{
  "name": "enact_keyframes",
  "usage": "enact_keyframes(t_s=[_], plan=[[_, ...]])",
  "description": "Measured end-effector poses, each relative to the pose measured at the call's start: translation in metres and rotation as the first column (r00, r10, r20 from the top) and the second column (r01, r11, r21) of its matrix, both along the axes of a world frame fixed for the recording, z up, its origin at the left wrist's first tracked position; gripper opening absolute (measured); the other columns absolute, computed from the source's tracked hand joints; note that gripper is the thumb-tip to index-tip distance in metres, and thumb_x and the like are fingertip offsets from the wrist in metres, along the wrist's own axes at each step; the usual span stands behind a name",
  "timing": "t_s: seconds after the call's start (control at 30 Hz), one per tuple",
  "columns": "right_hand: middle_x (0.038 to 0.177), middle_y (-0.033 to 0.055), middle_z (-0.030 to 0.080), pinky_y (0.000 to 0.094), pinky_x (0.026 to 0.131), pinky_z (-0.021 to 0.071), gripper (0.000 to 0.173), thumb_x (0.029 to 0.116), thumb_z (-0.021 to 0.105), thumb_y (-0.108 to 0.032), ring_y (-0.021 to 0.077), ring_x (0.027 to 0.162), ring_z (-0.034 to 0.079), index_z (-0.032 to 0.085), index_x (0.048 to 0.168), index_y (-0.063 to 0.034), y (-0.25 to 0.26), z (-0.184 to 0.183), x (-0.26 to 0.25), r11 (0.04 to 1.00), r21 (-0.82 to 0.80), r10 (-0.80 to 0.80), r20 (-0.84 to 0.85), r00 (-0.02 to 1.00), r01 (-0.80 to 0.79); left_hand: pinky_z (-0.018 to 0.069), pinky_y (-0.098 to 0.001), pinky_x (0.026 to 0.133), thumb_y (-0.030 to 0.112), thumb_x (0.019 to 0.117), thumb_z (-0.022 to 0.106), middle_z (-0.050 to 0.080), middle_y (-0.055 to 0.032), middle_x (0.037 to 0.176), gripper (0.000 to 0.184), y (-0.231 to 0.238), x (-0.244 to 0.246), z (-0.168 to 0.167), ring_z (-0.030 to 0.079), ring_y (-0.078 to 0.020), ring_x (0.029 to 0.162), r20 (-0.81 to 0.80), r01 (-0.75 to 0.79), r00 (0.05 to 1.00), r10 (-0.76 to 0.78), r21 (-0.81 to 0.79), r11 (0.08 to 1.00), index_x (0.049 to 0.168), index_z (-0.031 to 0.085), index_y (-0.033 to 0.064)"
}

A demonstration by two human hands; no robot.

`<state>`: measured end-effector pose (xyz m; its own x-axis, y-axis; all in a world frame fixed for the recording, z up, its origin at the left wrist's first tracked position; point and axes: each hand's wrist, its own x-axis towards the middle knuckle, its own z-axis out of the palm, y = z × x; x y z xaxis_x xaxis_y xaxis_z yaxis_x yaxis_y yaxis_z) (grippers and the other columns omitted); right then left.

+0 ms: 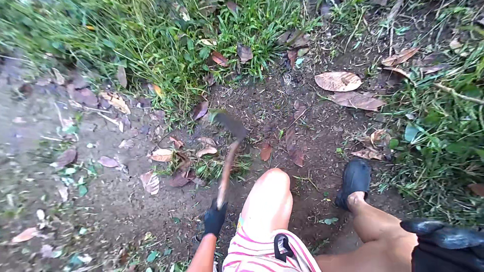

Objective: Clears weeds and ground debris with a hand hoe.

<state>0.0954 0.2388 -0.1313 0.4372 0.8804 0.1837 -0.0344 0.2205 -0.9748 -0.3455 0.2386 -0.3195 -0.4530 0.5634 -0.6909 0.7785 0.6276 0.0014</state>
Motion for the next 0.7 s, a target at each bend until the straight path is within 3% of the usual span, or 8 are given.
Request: enact_keyframes(t_s=[0.13, 0.23, 0.3, 0.4, 0.47, 0.6, 0.67, 0.7], plan=[[0.093, 0.0006, 0.075, 0.0371, 0.084, 0.062, 0.033, 0.1062, 0.046, -0.018, 0.0172, 0.085, 0.073, 0.059, 0.134, -0.0075, 0.013, -0.011, -0.004, 0.999, 0.009, 0.053, -0.014, 0.999, -0.052, 0.0476, -0.067, 0.098, 0.062, 0.1006, 0.05, 0.07, -0.0215, 0.123, 0.066, 0.116, 0.033, -0.018, 0.066, -0.0431, 0.116, 0.057, 0.484, 0.871, -0.488, 0.074, 0.872, 0.147, 0.055, 0.0158], [0.091, 0.0013, 0.074, 0.0381, 0.082, 0.0623, 0.034, 0.1063, 0.042, -0.016, 0.0178, 0.082, 0.073, 0.058, 0.135, -0.0064, 0.018, -0.013, -0.009, 0.999, -0.005, 0.041, 0.007, 0.999, -0.041, 0.0463, -0.0646, 0.103, 0.063, 0.1001, 0.05, 0.069, -0.0202, 0.127, 0.067, 0.072, -0.007, -0.063, 0.063, -0.0409, 0.122, 0.021, 0.278, 0.96, -0.28, 0.045, 0.959, 0.147, 0.055, 0.0159], [0.093, -0.0001, 0.075, 0.0363, 0.082, 0.0623, 0.034, 0.1072, 0.043, -0.017, 0.0164, 0.083, 0.073, 0.058, 0.137, -0.0088, 0.017, -0.01, -0.009, 0.998, -0.038, 0.042, 0.017, 0.999, -0.042, 0.0459, -0.0642, 0.103, 0.061, 0.101, 0.051, 0.068, -0.0239, 0.126, 0.068, 0.0, -0.016, -0.06, 0.062, -0.0429, 0.122, 0.021, 0.027, 0.999, -0.027, -0.027, 0.999, 0.148, 0.053, 0.0114], [0.096, -0.0019, 0.075, 0.0348, 0.084, 0.0621, 0.033, 0.1075, 0.044, -0.019, 0.0149, 0.086, 0.073, 0.059, 0.136, -0.0103, 0.016, -0.007, -0.004, 0.998, -0.05, 0.05, 0.021, 0.998, -0.049, 0.0475, -0.0638, 0.1, 0.06, 0.1007, 0.052, 0.07, -0.0228, 0.119, 0.064, -0.063, 0.003, -0.041, 0.065, -0.0419, 0.116, 0.062, -0.099, 0.993, 0.104, -0.079, 0.992, 0.143, 0.058, 0.0125], [0.096, -0.001, 0.075, 0.0357, 0.084, 0.0621, 0.033, 0.1073, 0.044, -0.018, 0.0156, 0.086, 0.073, 0.058, 0.135, -0.0086, 0.018, -0.01, -0.001, 0.998, -0.035, 0.043, 0.03, 0.999, -0.042, 0.0469, -0.062, 0.103, 0.062, 0.1007, 0.05, 0.07, -0.0212, 0.121, 0.066, -0.041, 0.018, -0.037, 0.065, -0.0401, 0.118, 0.099, 0.018, 0.995, -0.01, -0.08, 0.997, 0.145, 0.057, 0.014], [0.093, 0.0003, 0.074, 0.0381, 0.083, 0.0625, 0.033, 0.1067, 0.042, -0.016, 0.0174, 0.084, 0.073, 0.057, 0.135, -0.0065, 0.023, -0.014, -0.01, 0.998, -0.027, 0.053, 0.04, 0.998, -0.052, 0.0486, -0.0655, 0.098, 0.063, 0.1003, 0.049, 0.07, -0.0205, 0.124, 0.066, 0.078, 0.019, -0.028, 0.066, -0.0416, 0.116, 0.101, 0.38, 0.919, -0.38, 0.022, 0.925, 0.145, 0.057, 0.0153], [0.093, 0.0006, 0.075, 0.0382, 0.082, 0.0627, 0.034, 0.1068, 0.041, -0.015, 0.0179, 0.084, 0.073, 0.057, 0.135, -0.0062, 0.025, -0.014, -0.014, 0.998, -0.039, 0.049, 0.053, 0.997, -0.047, 0.0476, -0.0646, 0.101, 0.065, 0.0994, 0.049, 0.069, -0.0187, 0.128, 0.067, 0.088, -0.008, -0.048, 0.065, -0.0398, 0.12, 0.059, 0.306, 0.949, -0.309, 0.062, 0.95, 0.147, 0.056, 0.018], [0.093, 0.0003, 0.075, 0.0376, 0.082, 0.0627, 0.035, 0.107, 0.041, -0.016, 0.0176, 0.084, 0.073, 0.057, 0.136, -0.007, 0.024, -0.013, -0.014, 0.997, -0.049, 0.058, 0.061, 0.996, -0.055, 0.0455, -0.0631, 0.105, 0.063, 0.1002, 0.05, 0.067, -0.0204, 0.132, 0.068, 0.068, -0.023, -0.059, 0.062, -0.0399, 0.125, 0.054, 0.163, 0.985, -0.166, 0.054, 0.985, 0.149, 0.053, 0.0155]])
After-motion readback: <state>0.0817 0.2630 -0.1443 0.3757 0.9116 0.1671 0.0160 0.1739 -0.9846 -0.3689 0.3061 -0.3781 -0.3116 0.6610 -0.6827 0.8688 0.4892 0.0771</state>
